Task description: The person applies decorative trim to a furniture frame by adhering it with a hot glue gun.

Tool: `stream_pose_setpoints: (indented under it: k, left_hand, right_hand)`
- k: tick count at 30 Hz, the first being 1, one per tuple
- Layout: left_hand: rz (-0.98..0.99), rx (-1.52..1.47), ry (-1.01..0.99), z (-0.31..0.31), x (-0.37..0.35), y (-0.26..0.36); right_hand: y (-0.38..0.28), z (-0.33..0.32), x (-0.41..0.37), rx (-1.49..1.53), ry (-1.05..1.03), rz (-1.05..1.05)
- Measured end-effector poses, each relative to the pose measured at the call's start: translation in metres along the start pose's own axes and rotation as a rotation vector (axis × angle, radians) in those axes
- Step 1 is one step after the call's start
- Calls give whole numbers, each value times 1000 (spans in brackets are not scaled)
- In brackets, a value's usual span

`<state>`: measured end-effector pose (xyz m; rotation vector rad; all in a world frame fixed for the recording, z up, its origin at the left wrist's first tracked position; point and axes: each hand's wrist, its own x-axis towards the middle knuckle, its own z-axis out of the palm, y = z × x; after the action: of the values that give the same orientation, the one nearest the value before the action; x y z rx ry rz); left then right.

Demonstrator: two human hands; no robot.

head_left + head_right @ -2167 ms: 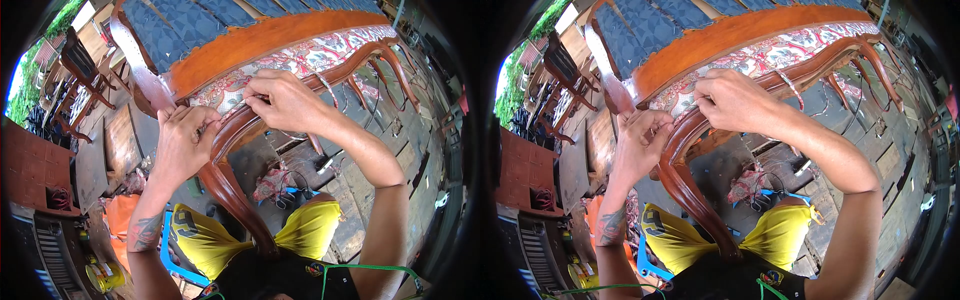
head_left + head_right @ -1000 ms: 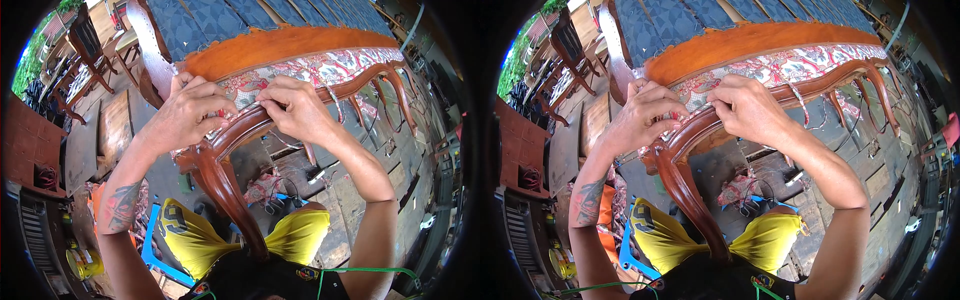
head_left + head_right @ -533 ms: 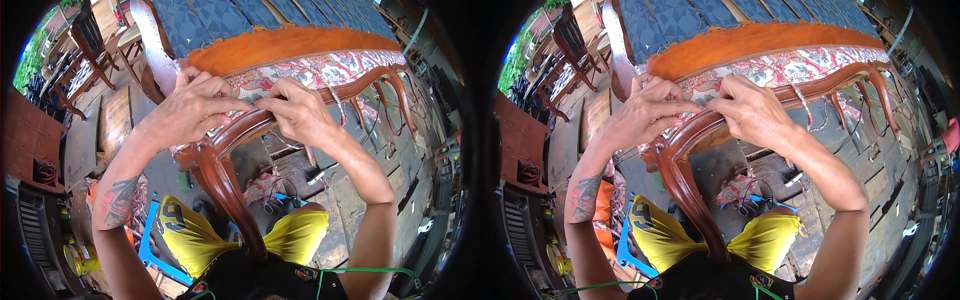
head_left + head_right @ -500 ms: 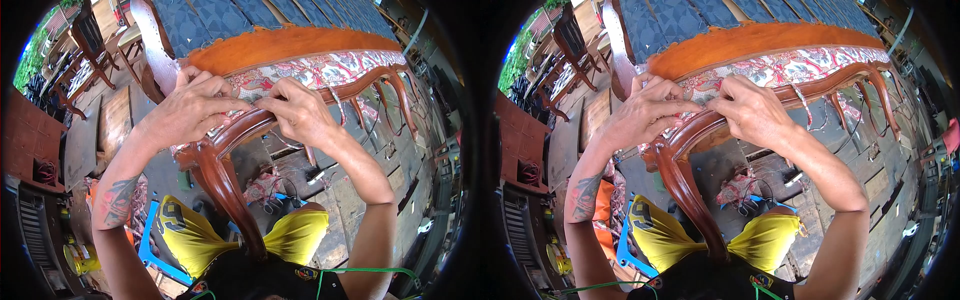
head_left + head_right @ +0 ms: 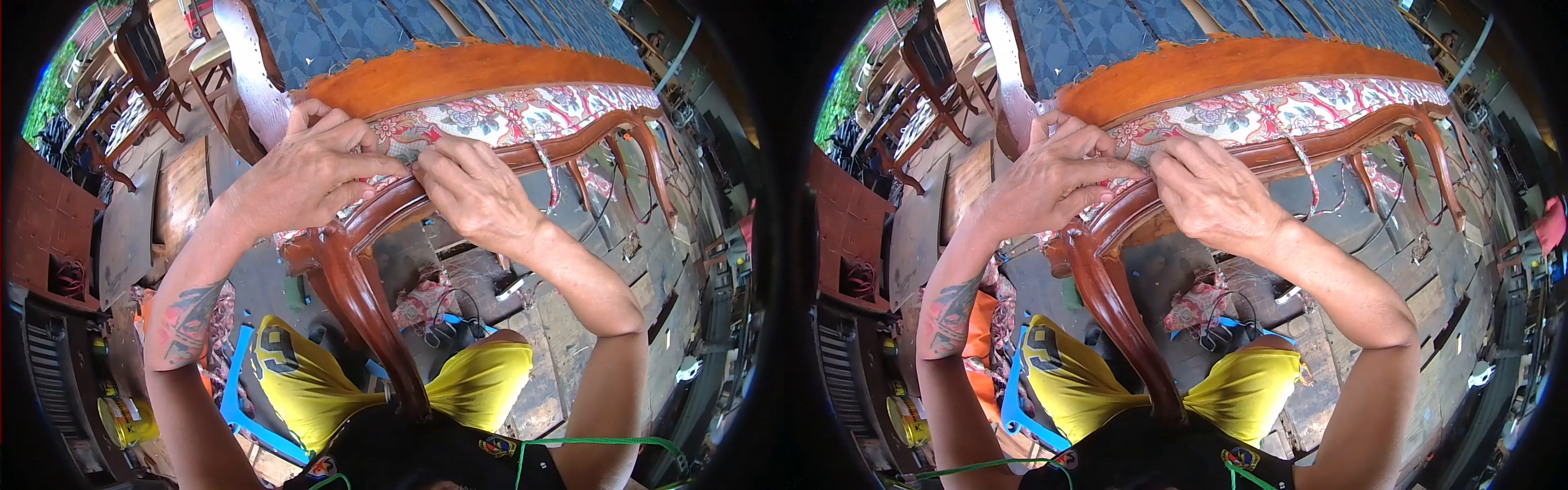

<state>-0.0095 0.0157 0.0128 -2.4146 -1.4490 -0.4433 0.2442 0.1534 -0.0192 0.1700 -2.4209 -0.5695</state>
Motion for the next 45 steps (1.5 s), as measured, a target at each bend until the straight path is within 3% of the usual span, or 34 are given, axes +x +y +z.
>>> stream_pose_setpoints:
  k: [20,39,45]
  left_hand:
    - [-105,-109,238,21,-33,10]
    - [-91,-132,211,29,-32,6]
    - [-199,-236,266,33,-30,13]
  right_hand:
    - [-28,-10,-3,-122,-145,134]
    - [-48,-7,6,-88,-243,290]
    - [-54,-2,5,-27,-166,383]
